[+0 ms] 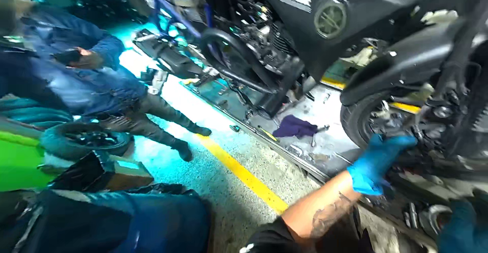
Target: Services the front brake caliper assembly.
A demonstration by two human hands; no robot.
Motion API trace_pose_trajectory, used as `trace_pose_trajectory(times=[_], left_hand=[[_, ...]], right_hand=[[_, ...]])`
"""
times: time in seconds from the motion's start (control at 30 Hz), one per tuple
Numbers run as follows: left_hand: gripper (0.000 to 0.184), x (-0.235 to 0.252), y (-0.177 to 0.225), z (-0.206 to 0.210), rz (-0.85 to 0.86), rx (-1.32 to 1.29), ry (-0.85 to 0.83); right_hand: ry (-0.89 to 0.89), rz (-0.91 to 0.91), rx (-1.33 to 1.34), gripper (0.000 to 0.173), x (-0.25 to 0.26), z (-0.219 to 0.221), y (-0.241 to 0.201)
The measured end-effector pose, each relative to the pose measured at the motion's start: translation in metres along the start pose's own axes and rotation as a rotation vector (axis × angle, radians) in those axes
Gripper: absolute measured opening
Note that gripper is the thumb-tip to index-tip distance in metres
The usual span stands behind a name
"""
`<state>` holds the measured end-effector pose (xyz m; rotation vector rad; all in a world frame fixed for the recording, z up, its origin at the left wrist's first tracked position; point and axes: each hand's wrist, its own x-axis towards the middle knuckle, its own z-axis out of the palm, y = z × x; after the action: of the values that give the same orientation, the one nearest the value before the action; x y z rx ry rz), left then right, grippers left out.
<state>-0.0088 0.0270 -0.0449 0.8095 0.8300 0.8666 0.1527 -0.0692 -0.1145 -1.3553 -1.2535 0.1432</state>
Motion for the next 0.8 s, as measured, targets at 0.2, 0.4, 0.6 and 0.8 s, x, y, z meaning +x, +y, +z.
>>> trace_pose_trajectory(times=[0.2, 0.4, 0.6, 0.8], left_hand=[[0.053, -0.014, -0.008, -0.008, -0.063, 0.125, -0.051], [0.036, 0.033, 0.005, -0.023, -0.077, 0.176, -0.098], [0.032, 0.094, 0.014, -0.076, -0.132, 0.194, -0.190], [0.034, 0.101, 0.013, -0.083, -0.093, 0.050, -0.176]], right_hand=[[-0.037, 0.328, -0.010, 0.059, -0.025, -0.014, 0.007], [0.019, 0.411, 0.049, 0.051, -0.033, -0.021, 0.028], [-0.008, 0.490, 0.051, 0.050, -0.046, -0.026, 0.037], [0.006, 0.493, 0.058, 0.049, -0.054, -0.030, 0.043]])
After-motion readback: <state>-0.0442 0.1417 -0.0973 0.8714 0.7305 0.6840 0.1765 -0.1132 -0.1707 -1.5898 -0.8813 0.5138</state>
